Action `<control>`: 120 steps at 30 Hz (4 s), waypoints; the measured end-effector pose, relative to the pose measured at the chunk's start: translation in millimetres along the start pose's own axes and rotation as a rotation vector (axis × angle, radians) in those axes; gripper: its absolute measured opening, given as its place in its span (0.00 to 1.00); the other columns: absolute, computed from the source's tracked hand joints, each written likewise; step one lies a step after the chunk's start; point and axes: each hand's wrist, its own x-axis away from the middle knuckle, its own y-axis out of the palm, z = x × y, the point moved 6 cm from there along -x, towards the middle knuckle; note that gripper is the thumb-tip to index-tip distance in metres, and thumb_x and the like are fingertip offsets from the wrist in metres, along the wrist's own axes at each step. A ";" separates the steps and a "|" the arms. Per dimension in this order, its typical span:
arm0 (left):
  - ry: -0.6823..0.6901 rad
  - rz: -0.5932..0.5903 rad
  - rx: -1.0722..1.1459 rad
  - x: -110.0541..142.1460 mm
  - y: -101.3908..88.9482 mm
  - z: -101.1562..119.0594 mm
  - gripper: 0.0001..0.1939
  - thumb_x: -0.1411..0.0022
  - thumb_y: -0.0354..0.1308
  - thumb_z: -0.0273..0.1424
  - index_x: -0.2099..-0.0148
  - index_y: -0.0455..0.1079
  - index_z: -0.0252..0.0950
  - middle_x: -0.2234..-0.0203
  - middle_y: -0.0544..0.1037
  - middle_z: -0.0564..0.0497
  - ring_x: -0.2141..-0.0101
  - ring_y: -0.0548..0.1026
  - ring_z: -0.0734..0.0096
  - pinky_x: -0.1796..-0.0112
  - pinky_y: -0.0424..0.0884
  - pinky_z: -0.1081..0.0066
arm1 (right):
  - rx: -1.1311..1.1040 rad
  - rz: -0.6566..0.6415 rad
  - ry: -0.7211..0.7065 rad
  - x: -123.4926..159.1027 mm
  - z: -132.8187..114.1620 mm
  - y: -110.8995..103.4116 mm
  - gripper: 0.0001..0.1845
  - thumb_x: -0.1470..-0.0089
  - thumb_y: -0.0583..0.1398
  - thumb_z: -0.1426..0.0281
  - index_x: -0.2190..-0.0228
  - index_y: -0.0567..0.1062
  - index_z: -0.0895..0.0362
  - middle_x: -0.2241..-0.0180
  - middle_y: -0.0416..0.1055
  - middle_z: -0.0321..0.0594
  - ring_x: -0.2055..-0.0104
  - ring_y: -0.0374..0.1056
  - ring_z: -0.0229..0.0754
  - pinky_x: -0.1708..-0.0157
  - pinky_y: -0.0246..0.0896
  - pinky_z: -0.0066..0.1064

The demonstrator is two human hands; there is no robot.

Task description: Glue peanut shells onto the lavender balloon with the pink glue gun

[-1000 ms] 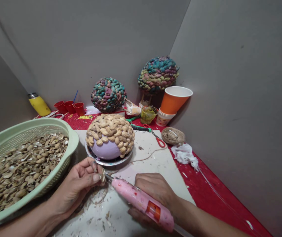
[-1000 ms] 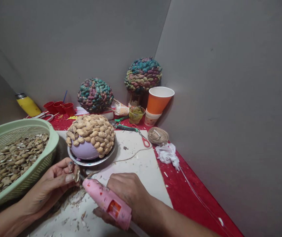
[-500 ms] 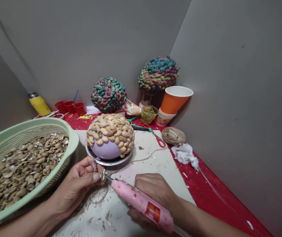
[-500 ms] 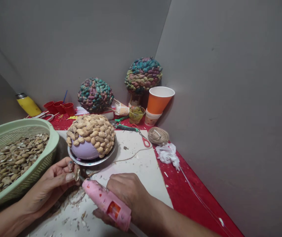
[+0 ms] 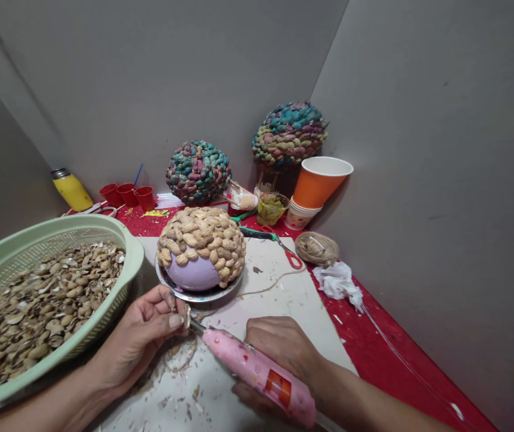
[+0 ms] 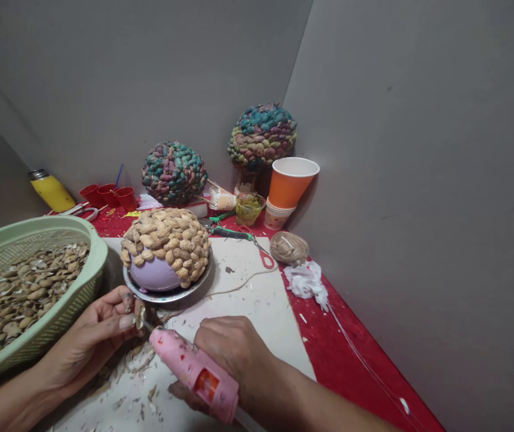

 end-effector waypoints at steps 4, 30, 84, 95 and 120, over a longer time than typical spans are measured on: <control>0.003 -0.007 -0.003 -0.2 -0.3 -0.3 0.07 0.44 0.64 0.27 0.66 0.68 0.35 0.73 0.71 0.54 0.71 0.66 0.76 0.65 0.67 0.74 | -0.001 0.002 -0.003 1.6 -0.2 0.8 0.27 0.38 0.48 0.53 0.82 0.61 0.55 0.84 0.54 0.31 0.83 0.48 0.34 0.81 0.38 0.32; 0.007 -0.002 -0.010 -2.0 -3.5 -3.5 0.09 0.45 0.65 0.28 0.65 0.67 0.35 0.72 0.72 0.54 0.70 0.67 0.75 0.64 0.66 0.72 | -0.008 -0.032 0.009 0.5 -0.4 0.4 0.30 0.36 0.44 0.50 0.82 0.61 0.55 0.85 0.56 0.31 0.83 0.49 0.34 0.81 0.40 0.31; 0.007 0.035 -0.004 -1.2 -1.7 -3.4 0.11 0.48 0.68 0.28 0.68 0.67 0.34 0.73 0.73 0.53 0.72 0.68 0.75 0.67 0.66 0.74 | 0.055 -0.051 0.019 0.3 -2.3 2.1 0.31 0.37 0.44 0.50 0.84 0.61 0.55 0.86 0.56 0.32 0.84 0.49 0.34 0.80 0.39 0.31; 0.020 0.035 -0.001 -2.9 -2.7 -3.1 0.10 0.47 0.68 0.29 0.68 0.68 0.34 0.73 0.73 0.53 0.72 0.68 0.75 0.66 0.66 0.74 | 0.066 -0.099 0.048 5.5 -0.1 7.8 0.32 0.37 0.42 0.48 0.83 0.60 0.55 0.85 0.56 0.32 0.82 0.49 0.35 0.79 0.37 0.33; 0.019 0.031 0.014 -0.9 -3.5 -1.9 0.07 0.44 0.65 0.27 0.67 0.68 0.35 0.74 0.71 0.55 0.72 0.67 0.76 0.66 0.67 0.74 | 0.007 -0.013 0.003 4.6 3.6 2.2 0.26 0.39 0.49 0.52 0.82 0.58 0.54 0.85 0.55 0.30 0.82 0.49 0.34 0.80 0.39 0.31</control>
